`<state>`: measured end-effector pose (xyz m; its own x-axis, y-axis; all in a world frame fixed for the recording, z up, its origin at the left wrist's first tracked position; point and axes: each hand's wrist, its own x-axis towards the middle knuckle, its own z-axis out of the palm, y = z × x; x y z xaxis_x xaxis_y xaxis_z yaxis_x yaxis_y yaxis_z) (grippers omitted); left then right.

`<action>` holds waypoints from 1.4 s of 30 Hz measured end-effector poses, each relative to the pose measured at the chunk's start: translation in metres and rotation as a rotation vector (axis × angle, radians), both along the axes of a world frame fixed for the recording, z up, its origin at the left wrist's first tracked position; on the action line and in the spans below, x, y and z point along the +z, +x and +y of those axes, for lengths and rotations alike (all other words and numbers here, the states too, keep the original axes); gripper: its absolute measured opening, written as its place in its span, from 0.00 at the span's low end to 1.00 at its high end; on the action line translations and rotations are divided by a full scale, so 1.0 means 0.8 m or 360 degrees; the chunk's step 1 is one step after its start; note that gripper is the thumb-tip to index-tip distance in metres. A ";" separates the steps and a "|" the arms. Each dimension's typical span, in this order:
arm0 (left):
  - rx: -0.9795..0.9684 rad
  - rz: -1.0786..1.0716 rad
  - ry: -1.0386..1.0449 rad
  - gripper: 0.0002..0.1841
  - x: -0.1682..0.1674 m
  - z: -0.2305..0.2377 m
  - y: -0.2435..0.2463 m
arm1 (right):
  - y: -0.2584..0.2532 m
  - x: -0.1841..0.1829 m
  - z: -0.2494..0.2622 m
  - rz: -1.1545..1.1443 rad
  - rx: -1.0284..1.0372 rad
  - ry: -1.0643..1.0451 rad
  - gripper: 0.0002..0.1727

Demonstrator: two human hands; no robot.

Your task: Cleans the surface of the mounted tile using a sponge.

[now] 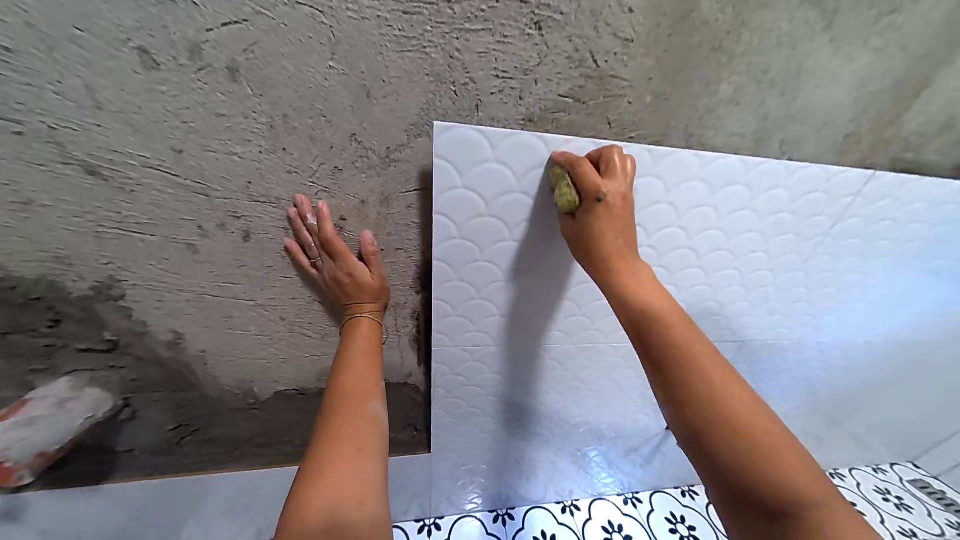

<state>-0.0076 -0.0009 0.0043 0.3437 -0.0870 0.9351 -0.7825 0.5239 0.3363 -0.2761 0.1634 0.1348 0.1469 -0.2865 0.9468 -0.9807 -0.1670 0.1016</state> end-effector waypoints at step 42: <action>0.0002 -0.0005 -0.0036 0.37 0.000 -0.004 0.000 | -0.013 0.000 0.007 0.0021 0.0013 0.0026 0.17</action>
<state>-0.0072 -0.0044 0.0046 0.3406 -0.0653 0.9379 -0.7842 0.5306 0.3217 -0.2863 0.1692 0.1347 0.1618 -0.3007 0.9399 -0.9779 -0.1769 0.1117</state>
